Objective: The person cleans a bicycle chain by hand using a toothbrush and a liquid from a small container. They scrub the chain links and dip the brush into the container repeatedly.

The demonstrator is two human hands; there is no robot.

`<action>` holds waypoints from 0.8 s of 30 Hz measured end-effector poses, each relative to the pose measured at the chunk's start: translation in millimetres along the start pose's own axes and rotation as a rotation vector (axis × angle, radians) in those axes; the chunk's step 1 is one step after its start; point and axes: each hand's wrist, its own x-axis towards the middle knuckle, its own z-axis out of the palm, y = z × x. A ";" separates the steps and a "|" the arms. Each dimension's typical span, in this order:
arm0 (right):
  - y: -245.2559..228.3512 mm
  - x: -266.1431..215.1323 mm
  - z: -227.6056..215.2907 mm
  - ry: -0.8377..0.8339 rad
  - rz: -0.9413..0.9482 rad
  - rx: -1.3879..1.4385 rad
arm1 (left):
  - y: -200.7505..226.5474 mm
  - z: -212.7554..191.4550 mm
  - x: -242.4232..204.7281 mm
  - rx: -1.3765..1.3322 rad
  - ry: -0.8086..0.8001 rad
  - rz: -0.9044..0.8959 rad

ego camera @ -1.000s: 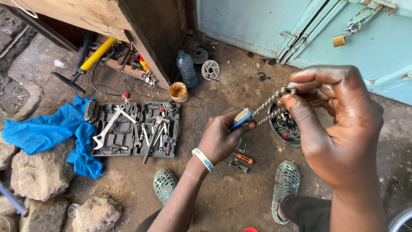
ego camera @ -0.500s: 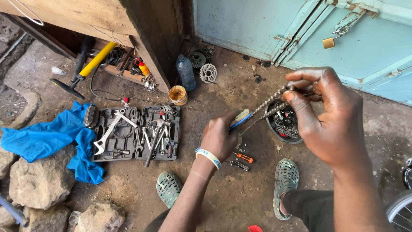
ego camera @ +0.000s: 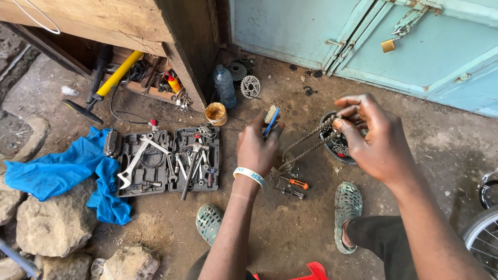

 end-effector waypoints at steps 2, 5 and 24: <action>-1.1 -0.2 -1.4 0.021 -0.001 0.024 | 1.5 -0.3 -1.0 -0.006 0.009 -0.008; 16.6 3.4 8.4 -0.035 0.043 0.055 | 0.6 2.9 -2.0 -0.038 0.008 0.019; 134.7 -13.1 160.6 -0.425 0.120 -0.044 | -8.2 28.9 3.0 0.095 -0.088 -0.063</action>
